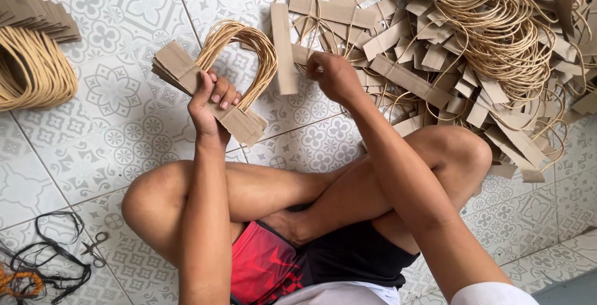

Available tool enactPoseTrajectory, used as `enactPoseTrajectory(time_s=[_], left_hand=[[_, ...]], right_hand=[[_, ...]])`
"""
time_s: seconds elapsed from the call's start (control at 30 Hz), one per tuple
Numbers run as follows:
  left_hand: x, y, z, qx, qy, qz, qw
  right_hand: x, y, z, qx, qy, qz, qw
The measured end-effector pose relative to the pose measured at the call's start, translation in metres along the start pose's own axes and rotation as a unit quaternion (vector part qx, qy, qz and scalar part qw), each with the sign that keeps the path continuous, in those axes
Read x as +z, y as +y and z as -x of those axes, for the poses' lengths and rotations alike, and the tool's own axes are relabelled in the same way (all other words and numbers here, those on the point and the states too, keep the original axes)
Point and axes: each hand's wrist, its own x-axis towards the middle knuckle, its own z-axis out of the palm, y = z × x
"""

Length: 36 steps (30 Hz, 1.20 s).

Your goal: The person is sitting on the floor, manually assembling paper bag handles by inserting twisted paper loops into cardboard reinforcement strips and stacking the completed pieces.

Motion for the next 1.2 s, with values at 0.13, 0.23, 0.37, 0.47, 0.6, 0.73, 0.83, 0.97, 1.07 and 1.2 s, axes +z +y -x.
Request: enactPoseTrajectory(time_s=[0.13,0.23,0.37,0.47,0.6,0.73,0.83,0.97,1.07,1.2], left_hand=[[0.004,0.006,0.003,0.017,0.01,0.007,1.0],[0.011,0.004,0.004,0.04,0.037,0.02,0.998],[-0.007,-0.018,-0.004,0.009,0.032,-0.039,0.999],[-0.008,-0.03,-0.006,-0.009,0.022,-0.059,0.998],[-0.038,-0.042,-0.007,-0.003,-0.015,-0.049,0.999],[-0.067,-0.061,-0.011,0.012,-0.059,-0.018,0.998],[-0.035,-0.044,-0.009,-0.013,-0.068,-0.009,0.998],[-0.007,-0.033,-0.001,-0.029,-0.076,-0.024,0.996],[-0.002,-0.027,-0.001,-0.029,-0.059,-0.056,0.996],[-0.009,-0.028,-0.004,-0.067,-0.058,-0.025,0.996]], right_hand=[[-0.042,-0.036,0.001,0.074,0.055,-0.03,0.995],[-0.076,-0.076,0.013,0.019,0.161,-0.105,0.981],[-0.063,-0.072,0.014,-0.103,0.204,-0.142,0.963],[-0.038,-0.078,0.014,-0.192,0.158,-0.148,0.957],[-0.025,-0.099,0.023,-0.297,0.077,-0.075,0.949],[-0.024,-0.11,0.028,-0.29,0.058,-0.046,0.954],[-0.024,-0.112,0.027,-0.28,0.076,-0.041,0.956],[-0.019,-0.103,0.026,-0.288,0.084,-0.032,0.954],[-0.017,-0.101,0.024,-0.307,0.08,-0.026,0.948],[-0.026,-0.107,0.022,-0.258,0.117,-0.008,0.959]])
